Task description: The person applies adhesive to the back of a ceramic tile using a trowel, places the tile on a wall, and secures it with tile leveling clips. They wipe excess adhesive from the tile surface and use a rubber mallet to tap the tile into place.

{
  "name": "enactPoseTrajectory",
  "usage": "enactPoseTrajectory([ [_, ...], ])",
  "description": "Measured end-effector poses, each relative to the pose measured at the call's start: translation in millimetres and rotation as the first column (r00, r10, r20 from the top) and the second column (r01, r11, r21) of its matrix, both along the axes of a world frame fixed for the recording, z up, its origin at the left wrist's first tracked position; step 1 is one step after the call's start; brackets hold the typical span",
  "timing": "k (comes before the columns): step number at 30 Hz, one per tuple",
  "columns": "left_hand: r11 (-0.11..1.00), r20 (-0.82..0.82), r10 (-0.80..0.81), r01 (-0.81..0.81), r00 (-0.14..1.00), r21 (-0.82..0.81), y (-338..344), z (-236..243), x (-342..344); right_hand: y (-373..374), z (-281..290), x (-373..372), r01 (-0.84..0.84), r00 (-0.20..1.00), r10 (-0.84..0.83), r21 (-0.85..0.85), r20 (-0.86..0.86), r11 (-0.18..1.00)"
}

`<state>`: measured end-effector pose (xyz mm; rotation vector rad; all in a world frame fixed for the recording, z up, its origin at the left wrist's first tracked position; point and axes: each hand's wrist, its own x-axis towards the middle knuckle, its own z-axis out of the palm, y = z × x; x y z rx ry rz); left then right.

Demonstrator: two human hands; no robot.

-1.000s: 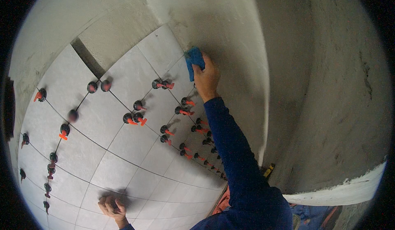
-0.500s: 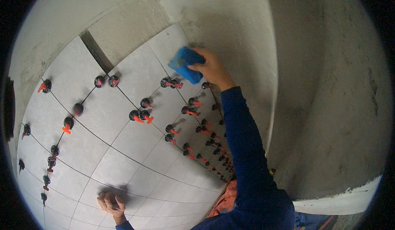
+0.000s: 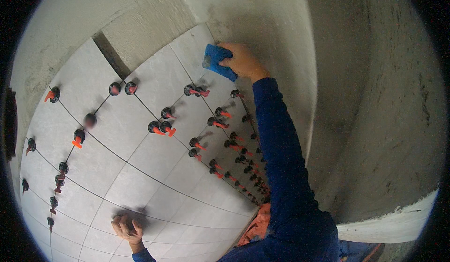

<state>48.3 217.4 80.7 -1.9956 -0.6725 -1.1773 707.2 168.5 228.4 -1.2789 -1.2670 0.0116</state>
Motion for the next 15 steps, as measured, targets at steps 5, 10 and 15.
enactPoseTrajectory([
  [5,1.000,0.007,-0.028,0.028,1.000,-0.011,-1.4,1.3,1.0,6.7,-47.7,-21.0,0.129,0.987,-0.115,-0.123,0.112,0.984],
  [10,0.995,-0.007,-0.014,0.013,1.000,-0.103,-2.3,-4.5,-7.6,-21.6,-53.8,-20.8,0.038,0.971,-0.031,0.025,-0.237,0.999],
  [15,0.990,-0.002,-0.050,0.049,0.999,-0.132,-2.6,-4.0,-10.6,-31.7,-26.0,-38.9,0.082,0.993,-0.076,0.059,-0.091,0.995],
])
